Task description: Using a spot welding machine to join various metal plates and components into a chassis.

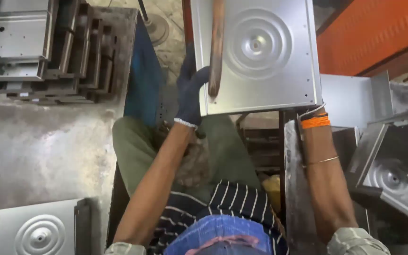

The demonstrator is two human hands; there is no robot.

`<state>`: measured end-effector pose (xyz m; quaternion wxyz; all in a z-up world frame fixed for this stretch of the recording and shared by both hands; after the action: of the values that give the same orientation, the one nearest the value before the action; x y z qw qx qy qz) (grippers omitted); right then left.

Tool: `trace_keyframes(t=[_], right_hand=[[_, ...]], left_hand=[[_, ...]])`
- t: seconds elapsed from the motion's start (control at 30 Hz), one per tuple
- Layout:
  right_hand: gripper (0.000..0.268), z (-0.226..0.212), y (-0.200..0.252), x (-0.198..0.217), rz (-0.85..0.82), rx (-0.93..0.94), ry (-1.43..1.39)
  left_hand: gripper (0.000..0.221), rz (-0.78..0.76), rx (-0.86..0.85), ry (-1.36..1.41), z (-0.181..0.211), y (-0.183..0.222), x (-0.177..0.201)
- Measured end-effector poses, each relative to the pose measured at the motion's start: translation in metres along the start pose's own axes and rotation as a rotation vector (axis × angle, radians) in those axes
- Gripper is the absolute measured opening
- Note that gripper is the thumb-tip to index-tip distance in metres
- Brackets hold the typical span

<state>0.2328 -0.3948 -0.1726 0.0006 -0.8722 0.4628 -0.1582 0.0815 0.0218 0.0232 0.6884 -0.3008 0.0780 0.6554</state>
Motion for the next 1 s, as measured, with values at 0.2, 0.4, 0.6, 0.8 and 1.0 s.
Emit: trace_keyframes(t=[0.2, 0.4, 0.6, 0.8, 1.0], right_hand=[[0.044, 0.014, 0.022, -0.028, 0.121, -0.067, -0.978], [0.031, -0.128, 0.021, -0.057, 0.148, 0.130, -0.446], [0.041, -0.270, 0.051, -0.180, 0.547, 0.015, -0.926], [0.048, -0.287, 0.061, -0.231, 0.602, -0.009, -0.651], [0.049, -0.277, 0.044, -0.217, 0.560, 0.029, -0.738]], left_hand=[[0.065, 0.075, 0.067, 0.463, -0.014, 0.094, -0.031], [0.077, 0.317, -0.160, 0.082, 0.029, 0.133, -0.057], [0.088, 0.449, -0.082, 0.184, -0.011, 0.141, -0.054], [0.078, 0.460, -0.059, 0.118, -0.015, 0.144, -0.053], [0.073, 0.391, 0.061, -0.255, -0.046, 0.134, 0.034]])
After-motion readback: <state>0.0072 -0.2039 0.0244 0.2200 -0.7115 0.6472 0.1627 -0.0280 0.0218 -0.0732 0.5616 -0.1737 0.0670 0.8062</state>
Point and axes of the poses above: each hand's wrist, its own y-axis away from the middle knuckle, its own x-axis out of the back of the hand, z = x × y, the point moved 10 cm from there along -y, towards the middle knuckle, and after that the axes turned 14 degrees about -z, right-handed, at the moved point
